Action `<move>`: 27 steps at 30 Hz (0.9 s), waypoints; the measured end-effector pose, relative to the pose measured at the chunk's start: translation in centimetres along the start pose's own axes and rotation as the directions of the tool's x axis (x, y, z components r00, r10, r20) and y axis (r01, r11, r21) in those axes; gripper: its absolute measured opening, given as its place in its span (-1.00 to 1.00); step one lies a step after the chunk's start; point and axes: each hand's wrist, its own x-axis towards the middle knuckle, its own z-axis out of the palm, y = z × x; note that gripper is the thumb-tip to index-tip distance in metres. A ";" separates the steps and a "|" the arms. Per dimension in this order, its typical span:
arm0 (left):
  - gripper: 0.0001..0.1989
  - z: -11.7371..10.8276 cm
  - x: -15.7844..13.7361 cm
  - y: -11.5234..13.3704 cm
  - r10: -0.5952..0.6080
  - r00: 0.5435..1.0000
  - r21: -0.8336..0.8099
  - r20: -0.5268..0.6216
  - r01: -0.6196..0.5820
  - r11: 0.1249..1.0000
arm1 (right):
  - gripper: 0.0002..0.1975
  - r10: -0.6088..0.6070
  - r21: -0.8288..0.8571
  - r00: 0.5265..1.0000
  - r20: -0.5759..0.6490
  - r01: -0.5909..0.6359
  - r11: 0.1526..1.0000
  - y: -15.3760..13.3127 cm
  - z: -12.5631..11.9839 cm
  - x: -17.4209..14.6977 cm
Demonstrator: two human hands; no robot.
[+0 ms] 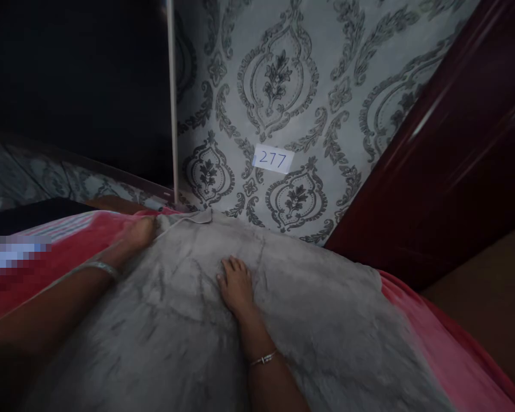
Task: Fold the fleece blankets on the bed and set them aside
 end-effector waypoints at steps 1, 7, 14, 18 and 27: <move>-0.63 0.2 0.2 -0.1 -0.011 1.000 0.009 -0.011 0.011 1.000 | -0.50 -0.002 0.000 1.000 0.003 0.002 1.000 0.1 0.0 0.0; -0.56 0.6 0.7 0.1 -0.078 0.988 0.051 -0.131 0.085 0.995 | -0.50 0.002 0.001 1.000 0.009 -0.002 1.000 0.1 -0.1 0.5; -0.55 2.6 0.0 4.0 0.497 0.868 0.037 0.018 -0.497 0.867 | -0.49 -0.005 -0.016 1.000 0.006 0.005 1.000 0.3 0.3 0.4; -0.47 4.1 0.0 4.4 0.433 0.900 0.048 0.045 -0.435 0.899 | -0.50 -0.021 -0.026 1.000 -0.005 0.021 0.999 0.7 0.6 0.4; -0.60 -2.0 4.1 -3.8 -0.067 0.998 0.079 0.020 0.065 0.995 | -0.50 -0.022 -0.018 0.999 -0.034 0.021 1.000 0.8 1.1 0.6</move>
